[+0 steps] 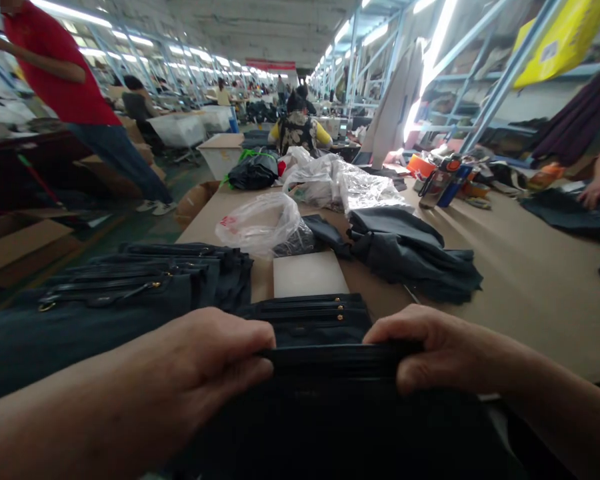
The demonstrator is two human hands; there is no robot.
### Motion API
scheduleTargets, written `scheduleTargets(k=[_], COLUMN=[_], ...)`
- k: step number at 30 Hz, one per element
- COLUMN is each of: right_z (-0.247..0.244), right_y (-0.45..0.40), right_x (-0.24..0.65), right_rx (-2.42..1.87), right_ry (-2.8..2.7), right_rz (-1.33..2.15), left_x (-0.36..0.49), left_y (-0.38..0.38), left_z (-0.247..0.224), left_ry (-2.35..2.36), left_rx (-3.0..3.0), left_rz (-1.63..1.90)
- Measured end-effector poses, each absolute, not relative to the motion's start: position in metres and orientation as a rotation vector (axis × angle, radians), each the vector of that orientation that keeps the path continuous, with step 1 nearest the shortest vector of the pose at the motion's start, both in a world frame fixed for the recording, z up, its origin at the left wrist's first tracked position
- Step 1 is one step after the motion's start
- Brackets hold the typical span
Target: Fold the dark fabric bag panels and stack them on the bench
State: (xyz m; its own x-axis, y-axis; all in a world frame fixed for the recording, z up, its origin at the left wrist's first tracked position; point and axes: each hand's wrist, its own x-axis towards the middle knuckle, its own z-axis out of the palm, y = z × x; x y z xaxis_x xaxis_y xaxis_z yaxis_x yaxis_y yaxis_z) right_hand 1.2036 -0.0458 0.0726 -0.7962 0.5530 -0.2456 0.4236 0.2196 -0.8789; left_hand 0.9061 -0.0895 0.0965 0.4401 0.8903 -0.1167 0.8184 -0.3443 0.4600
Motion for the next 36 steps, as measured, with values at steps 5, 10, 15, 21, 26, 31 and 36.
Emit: scheduleTargets(k=[5, 10, 15, 21, 26, 31, 36], right_z=[-0.031, -0.078, -0.074, -0.071, -0.077, -0.055, 0.002], right_y=[-0.017, 0.004, 0.01, 0.013, 0.029, 0.071, 0.164], right_x=[1.203, 1.192, 1.18, 1.176, 1.173, 1.177, 1.256], right_rx=[-1.336, -1.502, -1.613, -1.694, -1.623, -1.524, -1.69], right_ry=[-2.159, -2.411, -2.68, -2.714, -2.694, -2.643, -2.074], right_rz=[1.673, 0.993, 0.532, 0.51, 0.462, 0.364, 0.126], left_x=[0.91, 0.916, 0.928, 0.963, 0.969, 0.965, 0.959], left_y=[-0.049, -0.019, -0.015, -0.048, -0.042, 0.002, 0.027], left_z=[0.03, -0.017, -0.029, -0.065, -0.097, -0.085, -0.093], left_ry=[1.437, 1.561, 1.631, 1.453, 1.506, 1.608, 1.656], left_rx=[2.258, 2.392, 2.44, 2.705, 2.487, 2.45, 2.421], left_rz=[-0.255, -0.451, -0.524, -0.389, -0.516, -0.46, -0.394])
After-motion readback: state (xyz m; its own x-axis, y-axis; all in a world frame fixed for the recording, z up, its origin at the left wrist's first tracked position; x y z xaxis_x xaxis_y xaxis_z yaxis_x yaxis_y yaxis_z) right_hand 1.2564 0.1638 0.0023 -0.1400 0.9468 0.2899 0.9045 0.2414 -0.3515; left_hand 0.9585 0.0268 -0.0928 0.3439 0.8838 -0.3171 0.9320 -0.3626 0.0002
